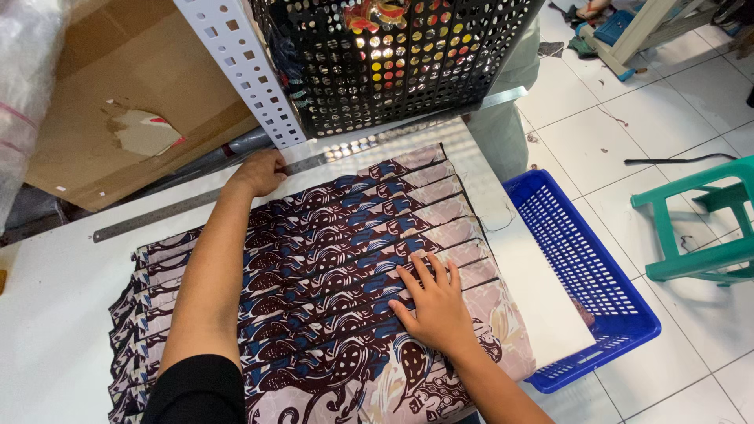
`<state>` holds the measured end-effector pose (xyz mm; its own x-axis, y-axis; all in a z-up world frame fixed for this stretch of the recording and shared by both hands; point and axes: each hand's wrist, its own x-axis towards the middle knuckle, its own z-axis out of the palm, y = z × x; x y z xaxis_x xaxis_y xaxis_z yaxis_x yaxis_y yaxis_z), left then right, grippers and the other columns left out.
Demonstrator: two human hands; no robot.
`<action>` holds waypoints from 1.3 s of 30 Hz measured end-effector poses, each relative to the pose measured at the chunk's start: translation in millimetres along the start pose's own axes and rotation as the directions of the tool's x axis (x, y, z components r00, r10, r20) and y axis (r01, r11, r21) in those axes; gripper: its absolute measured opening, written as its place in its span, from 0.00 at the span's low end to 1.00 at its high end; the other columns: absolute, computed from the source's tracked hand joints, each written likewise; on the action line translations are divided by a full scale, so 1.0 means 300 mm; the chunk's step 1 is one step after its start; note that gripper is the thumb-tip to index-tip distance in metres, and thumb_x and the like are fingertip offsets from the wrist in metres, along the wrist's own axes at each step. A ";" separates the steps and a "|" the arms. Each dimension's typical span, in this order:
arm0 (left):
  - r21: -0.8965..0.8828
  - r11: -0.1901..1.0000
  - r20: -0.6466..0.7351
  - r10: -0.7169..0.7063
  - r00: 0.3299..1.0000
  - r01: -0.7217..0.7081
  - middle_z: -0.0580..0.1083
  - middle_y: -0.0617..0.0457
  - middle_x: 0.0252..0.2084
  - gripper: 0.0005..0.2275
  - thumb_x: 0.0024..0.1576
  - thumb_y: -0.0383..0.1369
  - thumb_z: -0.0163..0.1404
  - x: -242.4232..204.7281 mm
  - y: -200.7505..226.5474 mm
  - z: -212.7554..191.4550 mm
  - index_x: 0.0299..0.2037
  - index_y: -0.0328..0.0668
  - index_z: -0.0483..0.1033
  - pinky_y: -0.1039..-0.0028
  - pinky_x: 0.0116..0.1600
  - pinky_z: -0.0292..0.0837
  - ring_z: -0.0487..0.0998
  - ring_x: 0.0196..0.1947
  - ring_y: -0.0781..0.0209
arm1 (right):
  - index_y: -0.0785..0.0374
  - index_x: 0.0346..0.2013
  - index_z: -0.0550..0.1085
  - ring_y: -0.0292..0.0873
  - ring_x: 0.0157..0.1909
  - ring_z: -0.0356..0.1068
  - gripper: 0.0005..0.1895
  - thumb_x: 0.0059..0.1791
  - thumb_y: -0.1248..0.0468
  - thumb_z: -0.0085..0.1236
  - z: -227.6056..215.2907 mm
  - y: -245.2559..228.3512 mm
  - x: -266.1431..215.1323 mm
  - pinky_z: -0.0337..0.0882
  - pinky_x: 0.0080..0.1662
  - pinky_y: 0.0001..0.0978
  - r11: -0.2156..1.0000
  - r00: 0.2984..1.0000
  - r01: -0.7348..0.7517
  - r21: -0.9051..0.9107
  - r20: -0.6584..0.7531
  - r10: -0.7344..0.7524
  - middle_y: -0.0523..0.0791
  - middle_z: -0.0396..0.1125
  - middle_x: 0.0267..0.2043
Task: The person aligns a metal ruler on a stack of patterned fabric and uses a white marker to draw straight lines along the ruler edge. The person repeatedly repositions the ruler and marks multiple parallel lines across the fabric stack.
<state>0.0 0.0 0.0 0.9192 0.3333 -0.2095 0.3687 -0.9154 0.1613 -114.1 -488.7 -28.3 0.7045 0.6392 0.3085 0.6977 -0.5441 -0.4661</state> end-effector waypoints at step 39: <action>0.125 0.985 -0.053 -0.116 0.992 0.122 0.44 0.50 0.80 0.36 0.56 0.59 0.42 -0.957 0.545 0.236 0.76 0.65 0.51 0.47 0.73 0.28 0.38 0.76 0.51 | 0.67 0.47 0.72 0.51 0.44 0.73 0.09 0.53 0.68 0.50 0.106 1.062 1.030 0.80 0.48 0.47 -0.161 0.514 -0.108 0.981 0.193 0.835 0.51 0.72 0.44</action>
<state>-213.4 -261.4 18.2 0.8763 0.4488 -0.1754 0.4578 -0.8890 0.0127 321.6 -447.1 -107.9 0.9201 -0.0206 -0.3911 -0.3157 0.5520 -0.7718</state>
